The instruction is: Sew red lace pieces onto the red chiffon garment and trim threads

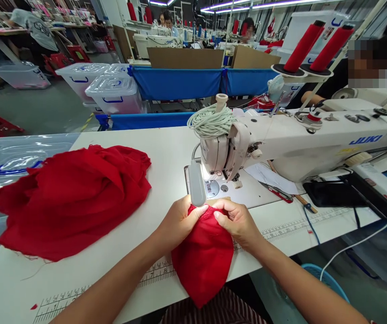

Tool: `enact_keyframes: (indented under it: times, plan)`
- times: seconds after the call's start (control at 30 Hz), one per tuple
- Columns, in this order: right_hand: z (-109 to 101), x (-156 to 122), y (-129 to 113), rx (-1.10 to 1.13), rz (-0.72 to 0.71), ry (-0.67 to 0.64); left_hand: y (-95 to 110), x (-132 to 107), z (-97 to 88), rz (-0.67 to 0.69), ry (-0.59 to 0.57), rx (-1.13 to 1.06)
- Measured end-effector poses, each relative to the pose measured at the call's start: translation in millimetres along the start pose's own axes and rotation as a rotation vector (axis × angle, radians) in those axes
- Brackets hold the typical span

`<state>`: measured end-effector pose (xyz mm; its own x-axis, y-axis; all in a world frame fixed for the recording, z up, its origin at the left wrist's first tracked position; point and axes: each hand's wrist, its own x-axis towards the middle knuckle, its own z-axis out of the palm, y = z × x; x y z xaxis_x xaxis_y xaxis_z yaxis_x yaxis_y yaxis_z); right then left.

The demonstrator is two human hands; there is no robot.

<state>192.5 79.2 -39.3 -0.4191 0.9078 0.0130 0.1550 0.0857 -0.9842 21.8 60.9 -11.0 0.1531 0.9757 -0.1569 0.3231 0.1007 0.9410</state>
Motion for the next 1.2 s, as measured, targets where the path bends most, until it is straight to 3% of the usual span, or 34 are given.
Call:
enact_keyframes:
  times: [0.47,0.7,1.03,1.2]
  plan:
    - [-0.3,-2.1,2.2,0.03,-0.063,-0.039,2.6,-3.3,-2.2,0.035,0.054,-0.012]
    - [0.3,-3.3,4.3,0.036,0.012,0.013,-1.8,-0.6,-5.5,0.023,-0.007,-0.06]
    - [0.5,-4.2,6.9,-0.025,-0.013,0.05,-5.0,2.5,-8.0,-0.012,-0.107,-0.149]
    - [1.3,-3.2,3.2,-0.046,-0.039,0.057,-5.3,2.8,-8.7,-0.031,-0.09,-0.113]
